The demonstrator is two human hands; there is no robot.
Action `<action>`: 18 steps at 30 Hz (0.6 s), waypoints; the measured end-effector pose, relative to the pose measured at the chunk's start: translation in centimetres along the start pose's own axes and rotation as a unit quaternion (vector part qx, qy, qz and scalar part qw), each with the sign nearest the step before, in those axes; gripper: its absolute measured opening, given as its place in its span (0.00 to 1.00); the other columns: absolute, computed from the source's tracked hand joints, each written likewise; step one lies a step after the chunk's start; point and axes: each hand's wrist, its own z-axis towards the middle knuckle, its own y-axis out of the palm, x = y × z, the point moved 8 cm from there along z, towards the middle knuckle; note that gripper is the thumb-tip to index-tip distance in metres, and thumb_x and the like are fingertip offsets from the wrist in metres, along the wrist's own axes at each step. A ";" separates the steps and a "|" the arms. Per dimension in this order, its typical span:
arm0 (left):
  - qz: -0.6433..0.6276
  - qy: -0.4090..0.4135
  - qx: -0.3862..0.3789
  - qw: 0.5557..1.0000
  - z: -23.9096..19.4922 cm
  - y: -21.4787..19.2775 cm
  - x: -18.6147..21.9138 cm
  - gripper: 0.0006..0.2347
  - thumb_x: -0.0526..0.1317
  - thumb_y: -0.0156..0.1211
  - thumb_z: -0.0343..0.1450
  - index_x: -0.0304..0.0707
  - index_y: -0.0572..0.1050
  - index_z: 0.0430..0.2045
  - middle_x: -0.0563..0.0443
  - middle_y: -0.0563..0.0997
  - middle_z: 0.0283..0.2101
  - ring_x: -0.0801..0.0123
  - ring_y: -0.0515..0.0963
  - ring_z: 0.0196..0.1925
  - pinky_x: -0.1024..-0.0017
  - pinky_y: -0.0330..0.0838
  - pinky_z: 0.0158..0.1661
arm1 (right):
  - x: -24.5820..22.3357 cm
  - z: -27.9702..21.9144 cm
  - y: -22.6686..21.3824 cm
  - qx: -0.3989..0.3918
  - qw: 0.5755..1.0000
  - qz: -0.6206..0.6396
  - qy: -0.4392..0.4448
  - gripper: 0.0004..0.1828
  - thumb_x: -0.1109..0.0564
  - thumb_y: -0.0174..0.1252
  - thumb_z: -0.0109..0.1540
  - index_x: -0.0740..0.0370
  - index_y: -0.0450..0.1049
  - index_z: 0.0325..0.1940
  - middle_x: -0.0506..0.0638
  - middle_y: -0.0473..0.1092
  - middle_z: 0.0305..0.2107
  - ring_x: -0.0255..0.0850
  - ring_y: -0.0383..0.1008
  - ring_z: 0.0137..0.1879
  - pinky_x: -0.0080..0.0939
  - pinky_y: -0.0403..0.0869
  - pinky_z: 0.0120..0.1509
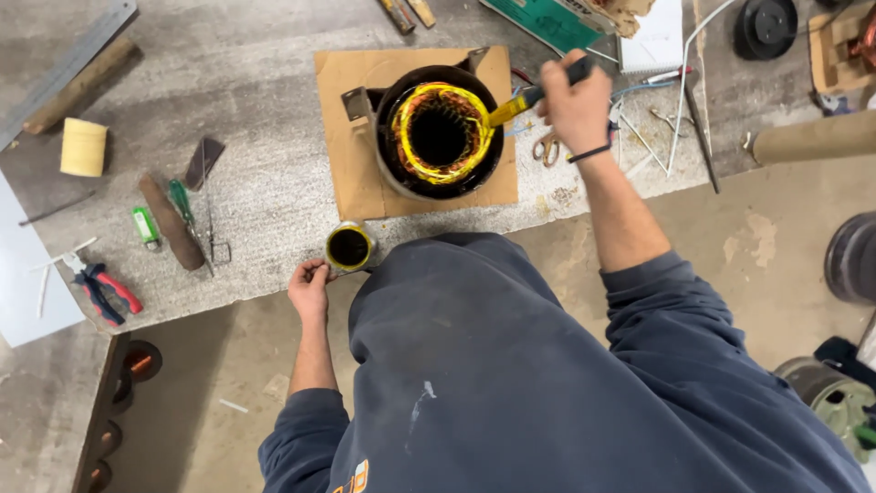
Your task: Applying a yellow insulating varnish to the copper windings of an electric motor stator using a paintbrush.
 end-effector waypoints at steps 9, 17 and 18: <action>0.008 -0.027 0.008 1.000 0.6 0.2 -0.3 0.06 0.28 0.60 0.72 0.26 0.76 0.40 0.45 0.82 0.35 0.69 0.84 0.33 0.71 0.82 0.39 | 1.5 -4.2 -1.2 0.033 0.985 0.141 0.098 0.14 0.53 0.56 0.70 0.62 0.67 0.32 0.46 0.69 0.15 0.31 0.68 0.19 0.34 0.65 0.21; 0.276 -0.051 0.021 0.960 -2.7 2.8 1.3 0.12 0.39 0.66 0.69 0.30 0.79 0.42 0.46 0.85 0.37 0.69 0.85 0.39 0.70 0.76 0.42 | 1.6 -8.9 -0.8 0.027 0.988 0.079 -0.130 0.09 0.62 0.57 0.67 0.63 0.70 0.32 0.53 0.70 0.21 0.38 0.73 0.26 0.39 0.70 0.31; 0.273 -0.056 0.028 0.960 -3.3 3.1 1.1 0.12 0.39 0.66 0.69 0.30 0.79 0.42 0.46 0.85 0.37 0.69 0.85 0.39 0.70 0.76 0.42 | 0.9 -9.9 -0.6 0.018 0.988 0.080 -0.130 0.09 0.62 0.57 0.67 0.63 0.70 0.32 0.53 0.70 0.21 0.38 0.73 0.26 0.39 0.70 0.31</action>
